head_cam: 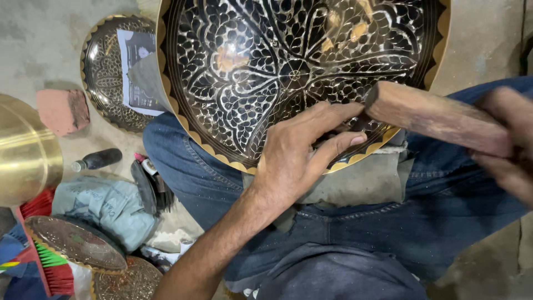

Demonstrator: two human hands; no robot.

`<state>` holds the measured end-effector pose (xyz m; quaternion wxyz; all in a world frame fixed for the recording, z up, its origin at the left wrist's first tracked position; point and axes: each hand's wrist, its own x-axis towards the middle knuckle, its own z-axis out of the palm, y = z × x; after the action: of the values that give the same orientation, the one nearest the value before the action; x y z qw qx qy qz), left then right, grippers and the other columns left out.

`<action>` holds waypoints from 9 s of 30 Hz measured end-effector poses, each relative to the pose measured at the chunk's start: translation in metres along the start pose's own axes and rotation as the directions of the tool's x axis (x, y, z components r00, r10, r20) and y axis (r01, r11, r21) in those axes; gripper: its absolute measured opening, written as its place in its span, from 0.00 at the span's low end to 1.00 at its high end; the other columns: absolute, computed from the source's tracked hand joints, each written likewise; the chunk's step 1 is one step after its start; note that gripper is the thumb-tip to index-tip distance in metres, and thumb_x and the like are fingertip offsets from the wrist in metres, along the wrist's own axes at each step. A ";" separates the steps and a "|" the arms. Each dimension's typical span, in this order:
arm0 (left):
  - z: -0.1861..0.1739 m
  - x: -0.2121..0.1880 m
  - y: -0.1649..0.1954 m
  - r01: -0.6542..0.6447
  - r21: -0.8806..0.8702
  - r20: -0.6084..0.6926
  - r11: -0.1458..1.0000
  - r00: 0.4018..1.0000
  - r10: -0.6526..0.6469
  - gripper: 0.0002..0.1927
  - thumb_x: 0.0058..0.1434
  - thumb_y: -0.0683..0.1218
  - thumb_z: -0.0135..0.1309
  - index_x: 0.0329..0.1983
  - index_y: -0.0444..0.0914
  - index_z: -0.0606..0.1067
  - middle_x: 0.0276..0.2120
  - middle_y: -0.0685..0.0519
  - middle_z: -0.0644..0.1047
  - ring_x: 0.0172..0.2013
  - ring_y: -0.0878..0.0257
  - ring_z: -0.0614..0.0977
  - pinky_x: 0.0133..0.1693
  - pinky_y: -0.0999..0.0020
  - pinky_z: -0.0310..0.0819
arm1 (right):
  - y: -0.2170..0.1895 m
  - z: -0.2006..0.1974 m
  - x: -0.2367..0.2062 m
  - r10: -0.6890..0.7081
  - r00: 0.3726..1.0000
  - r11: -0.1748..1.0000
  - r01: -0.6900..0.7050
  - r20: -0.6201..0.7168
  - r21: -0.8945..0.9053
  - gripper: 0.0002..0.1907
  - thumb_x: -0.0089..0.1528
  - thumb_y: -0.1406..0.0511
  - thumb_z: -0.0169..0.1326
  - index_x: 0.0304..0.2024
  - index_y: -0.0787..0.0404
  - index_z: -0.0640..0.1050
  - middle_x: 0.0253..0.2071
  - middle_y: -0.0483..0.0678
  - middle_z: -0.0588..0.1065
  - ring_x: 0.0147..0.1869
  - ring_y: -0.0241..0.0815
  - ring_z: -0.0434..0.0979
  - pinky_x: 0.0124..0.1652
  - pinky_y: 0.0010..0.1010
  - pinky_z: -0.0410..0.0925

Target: The person sits cross-legged and uses a wooden mallet to hammer a metal chisel into a large brass plate, creating a detailed floral pattern. The person repeatedly strikes the chisel to emboss the design into the metal surface.

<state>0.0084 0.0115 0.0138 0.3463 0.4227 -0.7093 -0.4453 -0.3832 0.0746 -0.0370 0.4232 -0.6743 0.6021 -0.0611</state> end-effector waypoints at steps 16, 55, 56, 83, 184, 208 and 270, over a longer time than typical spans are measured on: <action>-0.002 0.004 0.000 0.136 -0.138 0.054 0.981 0.990 -0.130 0.19 0.68 0.49 0.59 0.60 0.38 0.77 0.43 0.52 0.84 0.40 0.67 0.88 0.39 0.72 0.88 | -0.005 0.018 0.019 -0.009 0.998 0.996 0.014 -0.062 0.091 0.21 0.66 0.69 0.50 0.62 0.66 0.69 0.56 0.53 0.75 0.63 0.40 0.78 0.62 0.33 0.70; -0.002 -0.001 -0.003 0.065 -0.083 0.043 0.994 0.997 -0.061 0.19 0.69 0.48 0.59 0.61 0.37 0.76 0.48 0.49 0.83 0.45 0.64 0.88 0.46 0.70 0.87 | 0.013 0.032 0.019 0.217 0.973 0.933 -0.184 -0.076 0.311 0.23 0.65 0.75 0.49 0.63 0.65 0.67 0.58 0.55 0.73 0.61 0.45 0.75 0.60 0.38 0.68; -0.002 0.001 -0.003 0.061 -0.077 0.039 0.995 0.998 -0.058 0.19 0.69 0.48 0.59 0.61 0.37 0.76 0.48 0.50 0.83 0.45 0.64 0.88 0.46 0.70 0.87 | 0.013 0.025 0.014 0.168 0.983 0.972 -0.153 -0.075 0.178 0.20 0.65 0.73 0.51 0.60 0.64 0.68 0.54 0.53 0.76 0.55 0.43 0.80 0.57 0.35 0.73; -0.035 -0.054 0.022 0.034 -0.187 -0.440 0.982 0.891 -0.115 0.15 0.66 0.34 0.62 0.55 0.32 0.77 0.46 0.47 0.83 0.41 0.63 0.88 0.42 0.74 0.86 | -0.085 0.038 0.047 0.185 0.847 0.982 -0.136 -0.497 0.135 0.24 0.68 0.62 0.58 0.57 0.72 0.66 0.36 0.55 0.76 0.34 0.41 0.79 0.36 0.28 0.74; -0.015 -0.005 0.011 0.057 0.004 0.014 0.998 0.998 -0.057 0.16 0.69 0.46 0.61 0.58 0.39 0.78 0.45 0.52 0.84 0.42 0.65 0.88 0.45 0.69 0.85 | -0.136 0.015 0.025 -0.033 0.971 0.999 0.032 -0.237 -0.008 0.19 0.57 0.76 0.55 0.50 0.67 0.67 0.43 0.56 0.75 0.47 0.45 0.80 0.45 0.32 0.74; -0.015 -0.008 0.013 0.058 0.045 0.026 0.997 0.998 -0.059 0.18 0.69 0.44 0.62 0.60 0.39 0.77 0.37 0.54 0.80 0.33 0.68 0.81 0.35 0.72 0.77 | -0.137 0.029 -0.001 0.091 0.959 0.993 -0.066 -0.268 0.101 0.19 0.61 0.76 0.54 0.52 0.65 0.64 0.41 0.51 0.75 0.44 0.37 0.79 0.40 0.27 0.72; -0.028 -0.024 0.041 0.159 -0.111 -0.399 0.981 0.897 -0.191 0.16 0.65 0.38 0.65 0.56 0.36 0.79 0.48 0.50 0.83 0.45 0.66 0.86 0.48 0.74 0.85 | -0.190 0.035 0.006 -0.355 0.891 0.886 0.224 -0.284 -0.406 0.23 0.46 0.62 0.69 0.38 0.56 0.71 0.68 0.47 0.73 0.38 0.39 0.81 0.31 0.28 0.71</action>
<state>0.0305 0.0334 0.0594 0.4610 0.5550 -0.5630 -0.4030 -0.2160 0.0715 0.0606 0.1633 -0.8020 0.5593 -0.1317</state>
